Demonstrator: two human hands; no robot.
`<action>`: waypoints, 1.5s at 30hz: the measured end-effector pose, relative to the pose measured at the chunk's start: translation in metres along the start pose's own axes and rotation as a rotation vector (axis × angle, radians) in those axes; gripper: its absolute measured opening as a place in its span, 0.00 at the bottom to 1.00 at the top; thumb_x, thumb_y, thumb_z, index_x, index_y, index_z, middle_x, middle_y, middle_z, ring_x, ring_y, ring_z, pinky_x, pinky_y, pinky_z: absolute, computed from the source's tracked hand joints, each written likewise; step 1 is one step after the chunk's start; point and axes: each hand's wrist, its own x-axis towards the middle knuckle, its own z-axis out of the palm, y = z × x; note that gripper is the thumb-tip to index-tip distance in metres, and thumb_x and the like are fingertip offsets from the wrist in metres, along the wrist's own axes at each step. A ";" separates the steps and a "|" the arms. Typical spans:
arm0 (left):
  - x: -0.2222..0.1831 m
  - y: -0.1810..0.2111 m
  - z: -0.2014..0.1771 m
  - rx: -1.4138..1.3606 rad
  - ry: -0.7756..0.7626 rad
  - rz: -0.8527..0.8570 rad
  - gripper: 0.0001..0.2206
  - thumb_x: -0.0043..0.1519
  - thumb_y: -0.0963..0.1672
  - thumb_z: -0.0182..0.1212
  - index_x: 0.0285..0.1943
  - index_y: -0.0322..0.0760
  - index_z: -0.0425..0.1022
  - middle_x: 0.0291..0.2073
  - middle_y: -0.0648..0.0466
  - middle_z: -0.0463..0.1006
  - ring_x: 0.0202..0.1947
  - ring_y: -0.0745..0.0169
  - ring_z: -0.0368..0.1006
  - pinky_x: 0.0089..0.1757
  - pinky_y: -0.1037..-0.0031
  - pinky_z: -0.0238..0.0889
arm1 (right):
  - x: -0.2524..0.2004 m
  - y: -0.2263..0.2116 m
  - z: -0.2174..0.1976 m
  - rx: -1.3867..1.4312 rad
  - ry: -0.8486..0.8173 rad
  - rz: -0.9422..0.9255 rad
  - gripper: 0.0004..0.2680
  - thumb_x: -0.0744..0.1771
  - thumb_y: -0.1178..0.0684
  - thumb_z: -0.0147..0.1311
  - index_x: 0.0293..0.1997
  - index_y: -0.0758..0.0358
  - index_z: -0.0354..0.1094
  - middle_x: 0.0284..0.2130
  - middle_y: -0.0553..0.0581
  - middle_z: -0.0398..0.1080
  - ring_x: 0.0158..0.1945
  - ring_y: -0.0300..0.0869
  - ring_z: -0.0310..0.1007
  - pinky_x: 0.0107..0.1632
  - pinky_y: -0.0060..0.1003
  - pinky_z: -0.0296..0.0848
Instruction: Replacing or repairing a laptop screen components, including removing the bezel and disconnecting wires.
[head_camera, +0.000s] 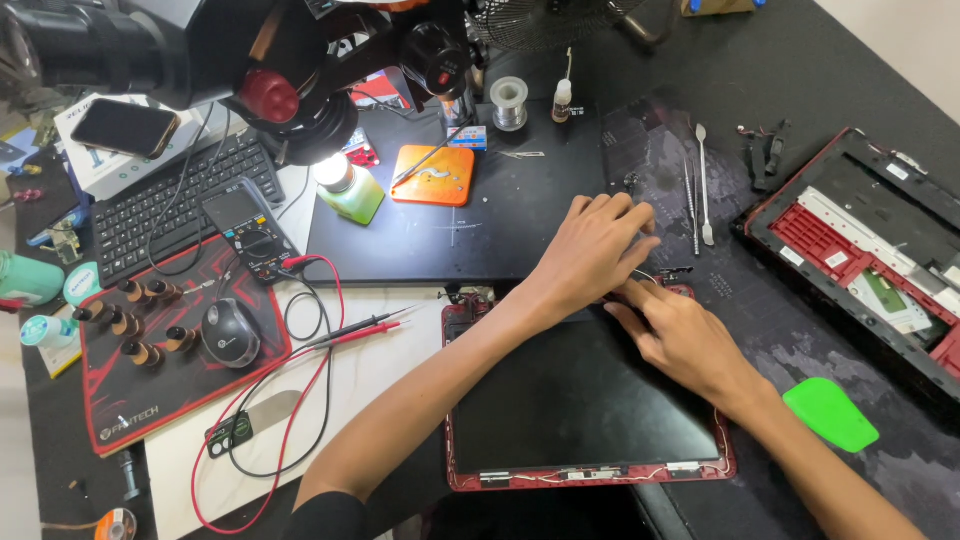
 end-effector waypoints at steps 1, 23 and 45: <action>0.000 0.001 -0.001 -0.001 -0.001 0.001 0.09 0.62 0.46 0.64 0.45 0.39 0.74 0.37 0.53 0.74 0.44 0.53 0.71 0.49 0.62 0.59 | 0.000 0.001 -0.002 0.000 0.001 0.002 0.11 0.67 0.50 0.54 0.52 0.61 0.68 0.41 0.64 0.76 0.40 0.62 0.75 0.40 0.54 0.74; -0.003 0.016 -0.009 -0.101 -0.051 -0.002 0.04 0.66 0.42 0.60 0.43 0.35 0.75 0.38 0.52 0.74 0.43 0.52 0.71 0.49 0.63 0.59 | -0.025 -0.024 -0.114 0.009 0.383 0.129 0.08 0.71 0.62 0.53 0.56 0.69 0.68 0.38 0.61 0.69 0.35 0.45 0.71 0.39 0.38 0.70; -0.018 0.022 0.013 0.064 -0.277 0.081 0.07 0.60 0.42 0.63 0.44 0.36 0.81 0.42 0.50 0.74 0.52 0.50 0.66 0.55 0.58 0.55 | -0.024 0.013 -0.080 0.422 0.471 -0.139 0.19 0.73 0.71 0.48 0.64 0.57 0.39 0.53 0.70 0.69 0.51 0.50 0.79 0.54 0.37 0.79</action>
